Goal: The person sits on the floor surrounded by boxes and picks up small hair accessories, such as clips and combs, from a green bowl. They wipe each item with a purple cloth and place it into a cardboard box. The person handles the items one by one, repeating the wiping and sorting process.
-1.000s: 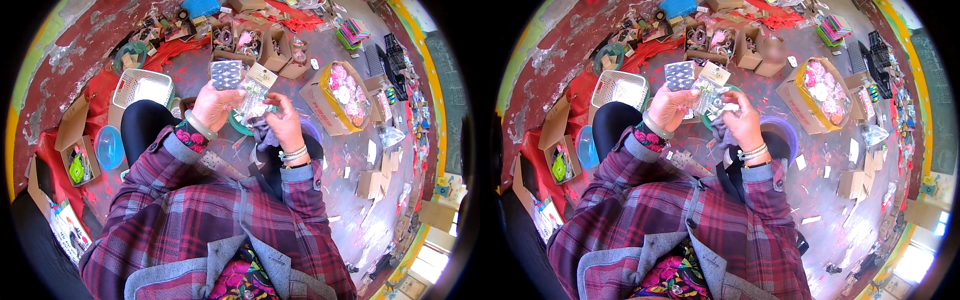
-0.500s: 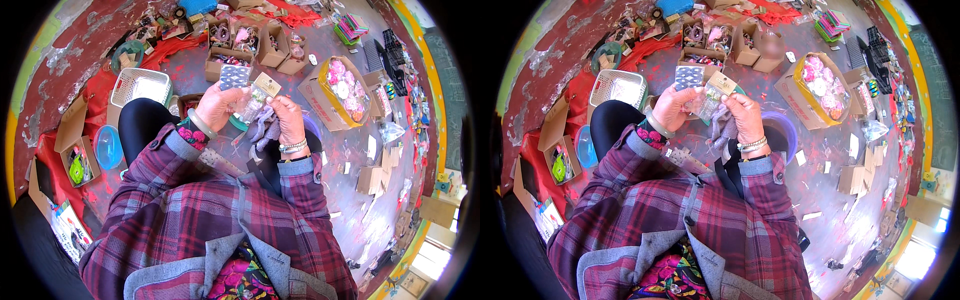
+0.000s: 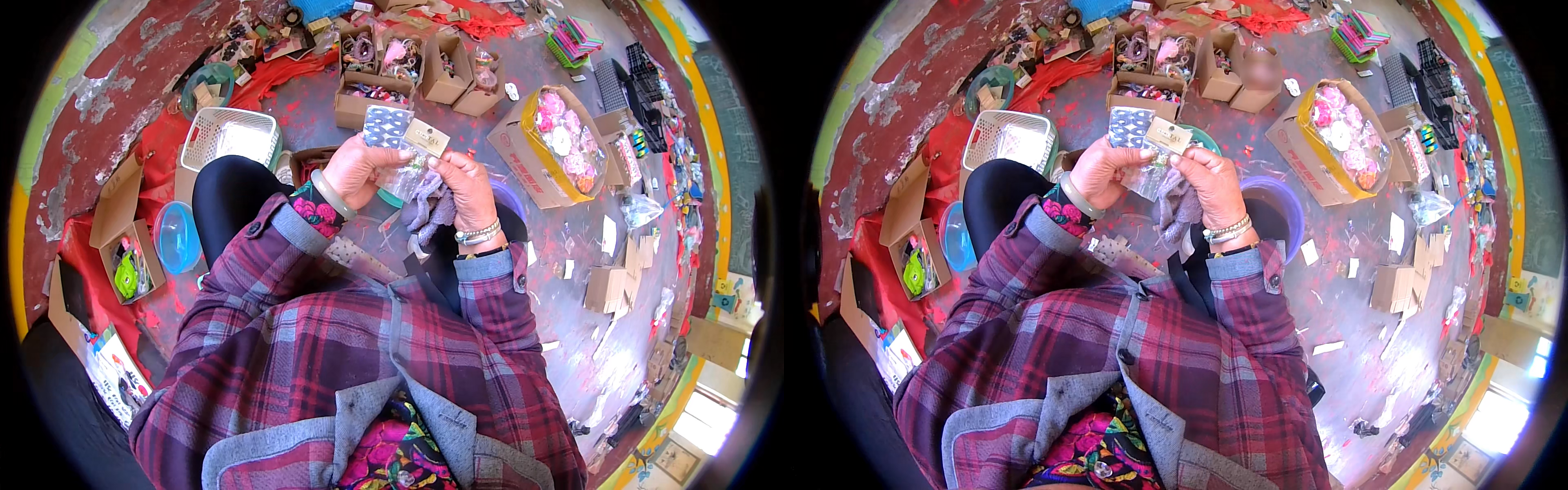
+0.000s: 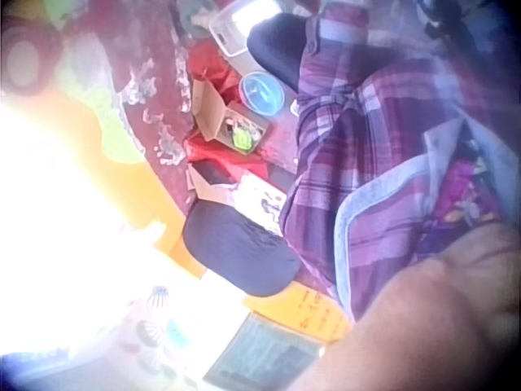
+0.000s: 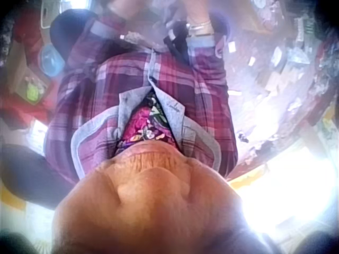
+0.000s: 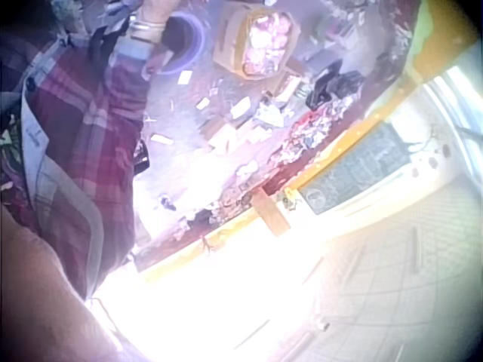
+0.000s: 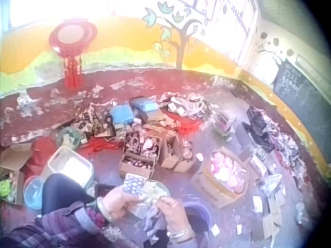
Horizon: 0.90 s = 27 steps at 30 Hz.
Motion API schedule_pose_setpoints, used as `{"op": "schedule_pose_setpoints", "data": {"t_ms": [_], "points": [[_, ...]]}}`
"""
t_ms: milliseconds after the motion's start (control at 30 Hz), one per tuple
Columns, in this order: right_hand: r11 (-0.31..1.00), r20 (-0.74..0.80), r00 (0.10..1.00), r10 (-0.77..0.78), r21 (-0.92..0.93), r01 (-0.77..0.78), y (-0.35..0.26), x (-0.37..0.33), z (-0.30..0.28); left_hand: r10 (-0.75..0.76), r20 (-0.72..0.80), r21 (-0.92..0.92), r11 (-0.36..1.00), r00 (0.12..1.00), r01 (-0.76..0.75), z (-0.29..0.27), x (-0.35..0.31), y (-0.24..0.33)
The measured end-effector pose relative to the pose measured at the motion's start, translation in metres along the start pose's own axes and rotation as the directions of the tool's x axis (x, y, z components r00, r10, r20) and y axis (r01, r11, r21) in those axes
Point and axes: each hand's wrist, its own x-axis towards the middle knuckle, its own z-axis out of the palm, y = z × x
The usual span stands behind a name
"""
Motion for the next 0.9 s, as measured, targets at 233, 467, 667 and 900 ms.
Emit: {"op": "schedule_pose_setpoints", "data": {"t_ms": [233, 467, 667, 900], "points": [[1.000, -0.016, 1.000, 0.020, 0.016, -0.020, 0.001, 0.003, 0.002, 0.034, -0.015, 0.014, 0.999, 0.999, -0.033, 0.001, -0.002, 0.003], [0.998, -0.045, 0.998, 0.035, 0.048, -0.033, 0.002, 0.004, -0.009, 0.002, 0.013, 0.075, 0.997, 1.000, -0.003, -0.001, -0.004, 0.005], [0.985, -0.141, 0.987, 0.073, 0.167, -0.049, -0.002, 0.005, -0.007, -0.063, 0.010, -0.059, 0.996, 0.998, 0.063, -0.004, -0.001, 0.005], [0.945, -0.197, 0.979, 0.059, 0.327, 0.008, 0.002, 0.007, -0.011, -0.034, 0.002, 0.011, 0.999, 0.999, 0.034, -0.010, 0.002, 0.002]]}}
